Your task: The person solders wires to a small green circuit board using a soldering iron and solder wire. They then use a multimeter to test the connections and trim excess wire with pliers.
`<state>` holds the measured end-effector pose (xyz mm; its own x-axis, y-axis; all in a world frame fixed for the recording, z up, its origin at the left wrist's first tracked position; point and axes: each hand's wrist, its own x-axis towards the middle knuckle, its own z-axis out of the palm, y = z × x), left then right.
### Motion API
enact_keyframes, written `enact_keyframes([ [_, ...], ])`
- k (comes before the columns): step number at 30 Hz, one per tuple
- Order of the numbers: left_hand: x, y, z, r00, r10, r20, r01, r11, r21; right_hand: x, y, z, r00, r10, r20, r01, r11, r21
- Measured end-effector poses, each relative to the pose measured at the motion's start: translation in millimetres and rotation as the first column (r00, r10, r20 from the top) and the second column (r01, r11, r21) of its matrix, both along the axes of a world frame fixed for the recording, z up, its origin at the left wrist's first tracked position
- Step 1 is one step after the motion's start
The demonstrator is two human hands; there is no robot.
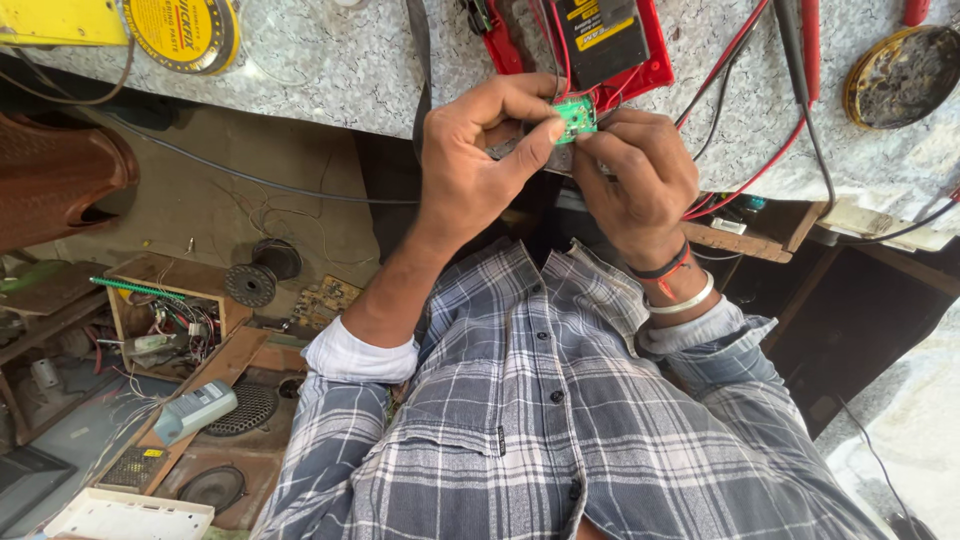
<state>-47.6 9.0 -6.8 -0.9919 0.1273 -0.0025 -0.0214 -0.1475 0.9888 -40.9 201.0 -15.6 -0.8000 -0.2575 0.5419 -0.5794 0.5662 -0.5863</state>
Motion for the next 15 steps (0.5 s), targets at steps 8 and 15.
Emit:
enact_keyframes([
  [8, -5.9, -14.5, -11.0, 0.995, -0.088, 0.041, 0.086, 0.995, 0.056, -3.9, -1.3, 0.2, 0.999, 0.022, -0.050, -0.021, 0.999, 0.035],
  [15, -6.5, -15.6, -11.9, 0.995, -0.091, -0.043, 0.089, 0.995, -0.048, 12.1, 34.4, -1.5, 0.989, 0.101, 0.110, -0.107, 0.993, 0.053],
])
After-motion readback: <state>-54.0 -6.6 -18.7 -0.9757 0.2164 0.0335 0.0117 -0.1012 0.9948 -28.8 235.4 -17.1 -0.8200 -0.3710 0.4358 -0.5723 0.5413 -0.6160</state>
